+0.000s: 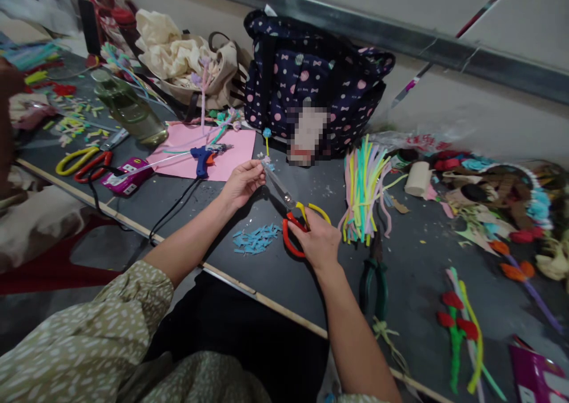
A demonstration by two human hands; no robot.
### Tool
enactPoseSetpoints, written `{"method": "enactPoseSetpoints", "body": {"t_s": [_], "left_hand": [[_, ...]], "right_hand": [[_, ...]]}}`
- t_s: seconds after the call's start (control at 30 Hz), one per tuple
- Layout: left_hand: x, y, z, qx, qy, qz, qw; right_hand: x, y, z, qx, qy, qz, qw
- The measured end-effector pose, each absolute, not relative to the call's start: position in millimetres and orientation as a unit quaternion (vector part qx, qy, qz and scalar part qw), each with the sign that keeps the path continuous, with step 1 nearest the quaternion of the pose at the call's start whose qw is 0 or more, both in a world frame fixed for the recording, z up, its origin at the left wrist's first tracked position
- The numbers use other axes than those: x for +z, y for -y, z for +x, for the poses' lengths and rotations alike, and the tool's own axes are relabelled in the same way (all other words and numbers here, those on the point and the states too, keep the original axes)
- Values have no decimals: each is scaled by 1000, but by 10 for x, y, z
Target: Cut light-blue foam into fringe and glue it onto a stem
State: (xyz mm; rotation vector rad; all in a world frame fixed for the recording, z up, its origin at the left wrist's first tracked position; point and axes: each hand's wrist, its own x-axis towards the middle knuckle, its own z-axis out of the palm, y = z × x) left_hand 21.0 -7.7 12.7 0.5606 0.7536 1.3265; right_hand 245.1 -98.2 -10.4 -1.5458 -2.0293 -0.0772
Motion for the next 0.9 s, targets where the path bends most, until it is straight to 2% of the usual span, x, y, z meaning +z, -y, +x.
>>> {"method": "enactPoseSetpoints", "body": {"t_s": [0.9], "left_hand": [[112, 55, 185, 588, -338, 256, 689]], "right_hand": [[-99, 982, 2424, 10, 744, -606, 283]]}}
